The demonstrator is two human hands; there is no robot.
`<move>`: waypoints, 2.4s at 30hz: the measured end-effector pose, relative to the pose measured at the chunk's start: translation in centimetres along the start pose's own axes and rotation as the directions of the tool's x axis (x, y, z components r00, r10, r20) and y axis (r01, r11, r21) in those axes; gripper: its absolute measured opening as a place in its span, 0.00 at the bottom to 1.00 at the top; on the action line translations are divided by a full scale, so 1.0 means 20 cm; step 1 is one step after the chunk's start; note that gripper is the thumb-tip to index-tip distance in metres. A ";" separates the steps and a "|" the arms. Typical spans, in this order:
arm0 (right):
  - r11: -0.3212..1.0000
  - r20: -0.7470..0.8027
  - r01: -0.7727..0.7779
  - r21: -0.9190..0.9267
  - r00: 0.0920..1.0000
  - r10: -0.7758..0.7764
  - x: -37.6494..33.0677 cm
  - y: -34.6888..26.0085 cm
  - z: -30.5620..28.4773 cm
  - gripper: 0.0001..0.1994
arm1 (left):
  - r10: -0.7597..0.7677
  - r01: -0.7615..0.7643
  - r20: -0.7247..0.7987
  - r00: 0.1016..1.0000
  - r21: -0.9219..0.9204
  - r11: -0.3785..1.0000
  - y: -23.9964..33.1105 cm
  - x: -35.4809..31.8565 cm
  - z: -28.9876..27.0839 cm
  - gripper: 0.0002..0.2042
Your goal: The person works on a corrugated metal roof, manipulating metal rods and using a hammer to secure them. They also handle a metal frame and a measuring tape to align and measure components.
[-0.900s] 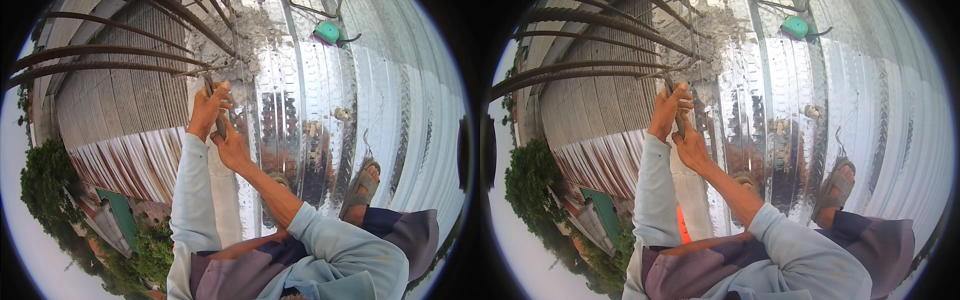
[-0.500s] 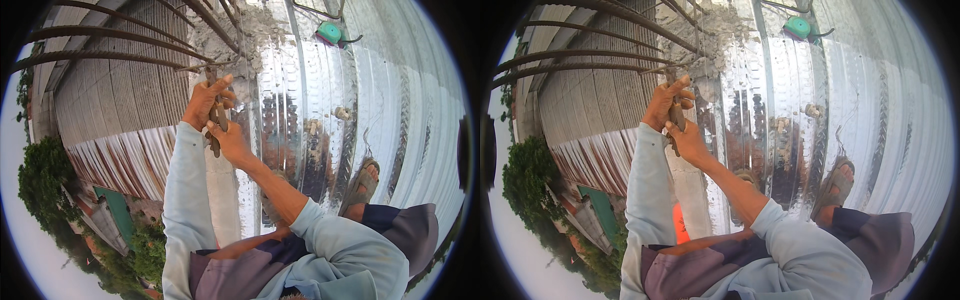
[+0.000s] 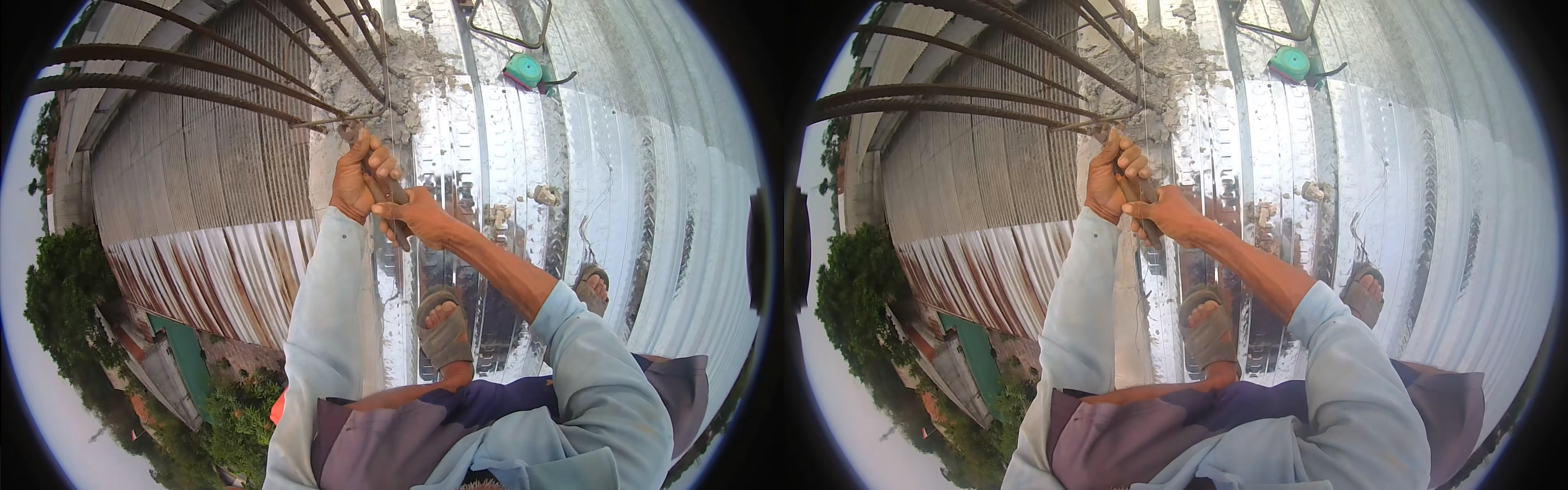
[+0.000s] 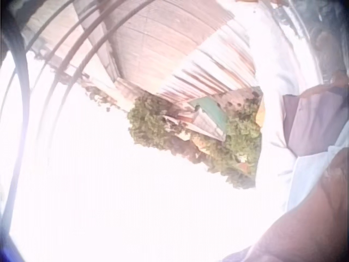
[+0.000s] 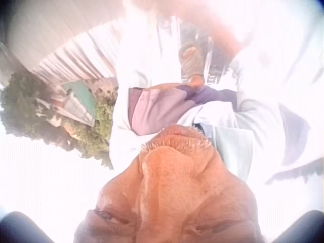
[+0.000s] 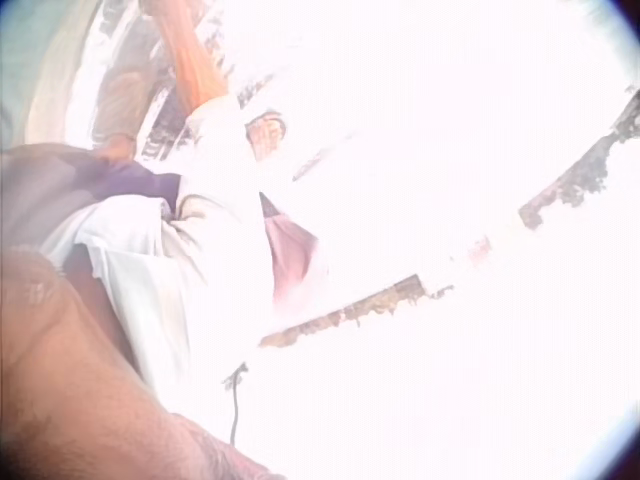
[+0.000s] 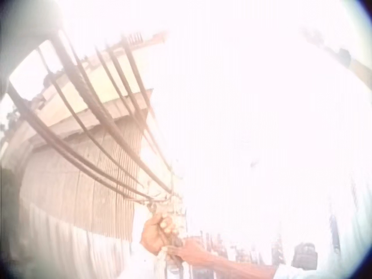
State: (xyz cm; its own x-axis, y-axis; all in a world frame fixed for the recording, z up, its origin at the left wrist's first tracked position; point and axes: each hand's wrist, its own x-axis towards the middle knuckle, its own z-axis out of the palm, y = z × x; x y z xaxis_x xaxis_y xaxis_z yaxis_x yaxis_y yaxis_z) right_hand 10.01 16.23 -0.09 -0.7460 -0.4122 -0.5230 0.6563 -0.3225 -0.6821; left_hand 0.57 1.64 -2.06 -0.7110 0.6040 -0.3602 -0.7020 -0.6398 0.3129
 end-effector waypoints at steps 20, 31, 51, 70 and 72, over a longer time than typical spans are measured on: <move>0.716 0.201 -0.057 0.696 0.972 -0.118 0.21 0.37 0.35 0.08 | -0.031 0.299 -0.410 0.911 0.609 0.734 0.21 -0.11 0.09 0.15; 0.901 -0.614 -0.005 -0.434 0.734 -0.292 0.29 0.36 0.52 0.14 | 0.298 0.417 -0.490 0.819 0.866 0.276 0.13 -0.01 0.09 0.19; 0.990 -0.549 0.004 -0.143 0.832 -0.083 0.13 0.30 0.44 0.15 | 0.418 0.315 -0.458 0.785 0.875 0.367 0.05 0.02 0.10 0.20; 0.989 -0.313 0.012 0.148 0.949 0.035 -0.20 0.10 0.33 0.32 | 0.179 0.169 -0.499 0.848 0.575 0.801 0.06 -0.07 0.27 0.18; 0.808 -0.009 -0.018 0.588 1.000 0.029 -0.21 0.12 0.24 0.34 | 0.118 0.067 -0.372 0.921 0.448 0.892 0.05 -0.10 0.24 0.19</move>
State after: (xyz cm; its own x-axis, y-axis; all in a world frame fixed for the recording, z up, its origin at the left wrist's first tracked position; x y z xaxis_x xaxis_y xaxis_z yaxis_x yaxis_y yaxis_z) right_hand 15.18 13.12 2.90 -0.7278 -0.4138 -0.5469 0.6102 -0.7547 -0.2411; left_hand 1.14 2.06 3.27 -0.7222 0.3038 -0.6214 -0.6917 -0.3173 0.6487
